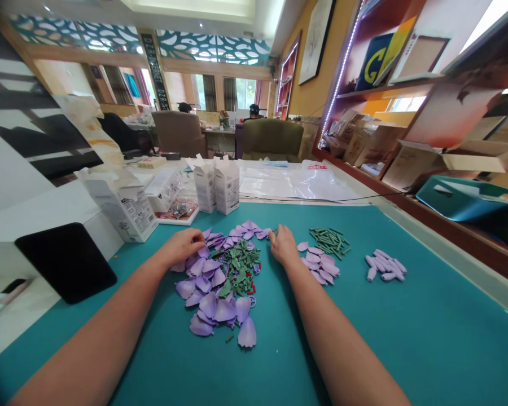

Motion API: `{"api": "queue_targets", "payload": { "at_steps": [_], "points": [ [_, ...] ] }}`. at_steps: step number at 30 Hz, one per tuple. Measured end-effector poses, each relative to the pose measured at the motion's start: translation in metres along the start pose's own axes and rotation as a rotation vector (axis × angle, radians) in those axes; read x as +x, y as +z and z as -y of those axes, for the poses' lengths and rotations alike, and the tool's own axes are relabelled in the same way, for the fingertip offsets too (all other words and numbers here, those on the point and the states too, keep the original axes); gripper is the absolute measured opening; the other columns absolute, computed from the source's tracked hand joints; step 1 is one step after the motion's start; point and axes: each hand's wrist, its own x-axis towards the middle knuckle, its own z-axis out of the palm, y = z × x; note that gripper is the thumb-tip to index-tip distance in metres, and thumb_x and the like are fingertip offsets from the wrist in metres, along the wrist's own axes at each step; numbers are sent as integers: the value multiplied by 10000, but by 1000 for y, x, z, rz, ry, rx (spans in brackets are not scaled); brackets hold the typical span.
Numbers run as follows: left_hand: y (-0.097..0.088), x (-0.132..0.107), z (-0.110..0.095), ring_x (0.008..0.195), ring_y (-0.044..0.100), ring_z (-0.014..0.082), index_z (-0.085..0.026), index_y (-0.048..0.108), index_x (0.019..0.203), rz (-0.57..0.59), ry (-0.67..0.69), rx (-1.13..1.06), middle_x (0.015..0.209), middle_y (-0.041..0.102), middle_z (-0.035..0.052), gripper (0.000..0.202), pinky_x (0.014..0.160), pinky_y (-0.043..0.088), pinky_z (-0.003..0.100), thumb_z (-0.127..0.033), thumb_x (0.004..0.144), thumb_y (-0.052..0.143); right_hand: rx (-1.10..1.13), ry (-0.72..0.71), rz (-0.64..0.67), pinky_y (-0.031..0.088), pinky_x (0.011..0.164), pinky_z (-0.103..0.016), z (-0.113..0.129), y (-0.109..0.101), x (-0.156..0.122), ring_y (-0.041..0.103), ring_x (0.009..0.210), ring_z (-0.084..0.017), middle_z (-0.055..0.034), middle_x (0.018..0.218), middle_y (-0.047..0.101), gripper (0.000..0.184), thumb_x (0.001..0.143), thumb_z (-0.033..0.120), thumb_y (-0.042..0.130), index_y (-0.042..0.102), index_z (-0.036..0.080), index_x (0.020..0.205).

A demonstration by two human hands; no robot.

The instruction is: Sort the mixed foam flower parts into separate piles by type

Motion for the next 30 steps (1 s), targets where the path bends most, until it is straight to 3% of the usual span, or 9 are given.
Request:
{"api": "queue_targets", "payload": {
  "at_steps": [5, 13, 22, 25, 27, 30],
  "points": [
    [0, 1, 1, 803, 594, 182, -183, 624, 779, 1, 3, -19, 838, 673, 36, 136, 655, 381, 256, -231, 781, 497, -134, -12, 48, 334, 1016, -438, 8, 10, 7, 480, 1218, -311, -252, 1266, 558, 439, 944, 354, 354, 530, 58, 1216],
    [0, 1, 2, 791, 590, 184, -186, 615, 763, -19, -1, -74, 827, 671, 32, 128, 646, 376, 257, -242, 769, 500, -137, -165, 126, 336, 1013, -410, 37, 28, -24, 473, 1228, -265, -184, 1315, 549, 405, 949, 362, 384, 513, 139, 1261],
    [-2, -3, 3, 747, 581, 178, -186, 602, 720, -62, 6, -145, 766, 664, 25, 111, 633, 371, 256, -226, 751, 503, 24, -262, 130, 414, 1000, -377, 56, 18, -52, 549, 1176, -228, -164, 1269, 603, 416, 933, 256, 320, 554, 117, 1247],
    [-6, -4, 1, 741, 578, 174, -177, 610, 741, -86, 8, -175, 772, 666, 27, 126, 638, 378, 257, -233, 761, 500, 191, -270, 6, 387, 1032, -431, 62, 1, -56, 536, 1189, -243, -145, 1244, 617, 385, 909, 276, 359, 601, 163, 1186],
    [-9, -5, -4, 741, 579, 168, -172, 618, 768, -99, 19, -204, 786, 670, 25, 146, 641, 391, 252, -258, 774, 500, 405, -225, -26, 434, 980, -445, 70, -11, -60, 585, 1101, -249, -127, 1153, 658, 341, 893, 315, 398, 636, 185, 1100],
    [-11, -8, -19, 731, 581, 154, -174, 630, 810, -103, 51, -250, 792, 675, 10, 178, 649, 414, 237, -293, 791, 499, 759, -15, 138, 544, 745, -373, 88, -26, -68, 657, 854, -217, -91, 996, 689, 322, 882, 398, 434, 636, 187, 1018]
  ]
}}
